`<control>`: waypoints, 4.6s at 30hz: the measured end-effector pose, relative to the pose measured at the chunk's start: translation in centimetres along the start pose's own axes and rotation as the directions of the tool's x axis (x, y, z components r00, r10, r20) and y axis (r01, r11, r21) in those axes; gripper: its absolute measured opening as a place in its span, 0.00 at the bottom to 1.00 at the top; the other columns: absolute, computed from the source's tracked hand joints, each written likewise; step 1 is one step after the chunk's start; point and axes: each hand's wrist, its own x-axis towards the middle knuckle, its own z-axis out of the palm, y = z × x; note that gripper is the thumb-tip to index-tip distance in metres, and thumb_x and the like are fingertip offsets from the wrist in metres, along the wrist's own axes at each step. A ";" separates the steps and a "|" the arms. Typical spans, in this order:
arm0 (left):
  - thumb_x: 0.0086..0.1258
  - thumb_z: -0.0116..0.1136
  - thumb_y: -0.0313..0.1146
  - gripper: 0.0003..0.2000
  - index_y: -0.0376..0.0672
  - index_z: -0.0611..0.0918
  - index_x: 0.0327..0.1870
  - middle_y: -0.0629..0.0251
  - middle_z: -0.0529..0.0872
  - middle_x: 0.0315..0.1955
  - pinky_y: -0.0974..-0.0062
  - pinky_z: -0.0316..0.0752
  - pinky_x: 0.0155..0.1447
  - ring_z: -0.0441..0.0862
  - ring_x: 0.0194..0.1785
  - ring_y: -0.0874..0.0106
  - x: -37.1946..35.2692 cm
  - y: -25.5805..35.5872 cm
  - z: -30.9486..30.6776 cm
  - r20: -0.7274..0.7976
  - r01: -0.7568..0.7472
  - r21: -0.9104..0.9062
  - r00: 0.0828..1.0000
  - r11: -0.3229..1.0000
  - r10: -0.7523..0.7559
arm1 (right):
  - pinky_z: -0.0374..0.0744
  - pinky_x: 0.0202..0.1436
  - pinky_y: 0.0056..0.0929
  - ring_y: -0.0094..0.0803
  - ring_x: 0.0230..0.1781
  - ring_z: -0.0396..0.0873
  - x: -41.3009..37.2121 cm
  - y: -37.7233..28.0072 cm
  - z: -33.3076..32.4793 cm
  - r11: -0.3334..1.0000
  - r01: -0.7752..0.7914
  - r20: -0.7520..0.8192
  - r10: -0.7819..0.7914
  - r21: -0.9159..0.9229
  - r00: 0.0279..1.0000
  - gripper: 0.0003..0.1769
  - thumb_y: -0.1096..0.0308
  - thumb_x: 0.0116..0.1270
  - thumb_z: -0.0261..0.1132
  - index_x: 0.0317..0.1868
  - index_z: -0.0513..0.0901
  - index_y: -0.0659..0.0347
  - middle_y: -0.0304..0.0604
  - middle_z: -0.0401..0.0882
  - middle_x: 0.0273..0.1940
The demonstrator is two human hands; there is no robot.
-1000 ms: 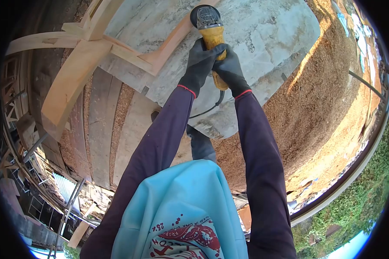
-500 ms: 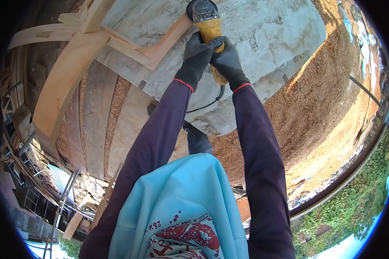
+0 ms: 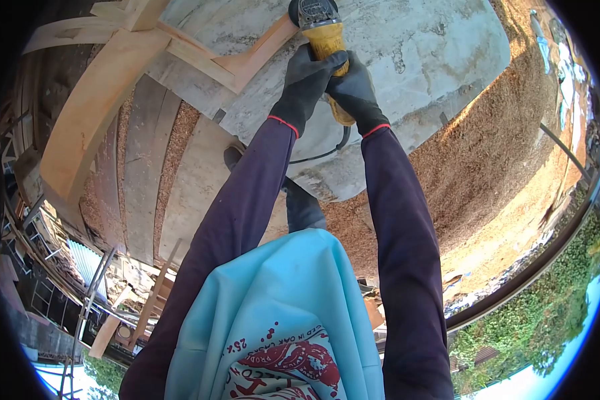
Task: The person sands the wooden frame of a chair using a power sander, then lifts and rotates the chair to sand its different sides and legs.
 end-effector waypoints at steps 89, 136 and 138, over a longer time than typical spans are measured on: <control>0.68 0.73 0.35 0.24 0.32 0.78 0.60 0.58 0.87 0.52 0.71 0.81 0.59 0.86 0.54 0.70 -5.2 -1.2 -2.8 -0.096 0.066 -0.040 0.993 0.997 -0.069 | 0.84 0.51 0.42 0.51 0.49 0.89 -3.7 0.7 1.6 0.994 0.011 0.164 0.007 -0.110 0.986 0.33 0.57 0.55 0.79 0.59 0.78 0.61 0.55 0.89 0.46; 0.62 0.78 0.39 0.25 0.32 0.83 0.55 0.54 0.91 0.48 0.69 0.84 0.56 0.91 0.49 0.65 12.6 4.8 9.8 0.187 -0.106 0.161 0.980 0.981 0.075 | 0.85 0.50 0.35 0.31 0.43 0.87 10.4 -1.7 -10.5 0.998 0.012 -0.114 -0.005 0.066 0.993 0.28 0.68 0.59 0.79 0.58 0.81 0.65 0.43 0.88 0.45; 0.59 0.80 0.43 0.28 0.30 0.84 0.54 0.53 0.92 0.48 0.69 0.84 0.56 0.91 0.49 0.64 13.3 4.6 10.5 0.148 -0.124 0.214 0.985 0.969 0.093 | 0.85 0.49 0.34 0.30 0.41 0.87 11.0 -1.7 -11.2 0.995 0.042 -0.095 -0.034 0.089 0.995 0.28 0.63 0.56 0.82 0.54 0.82 0.65 0.43 0.88 0.43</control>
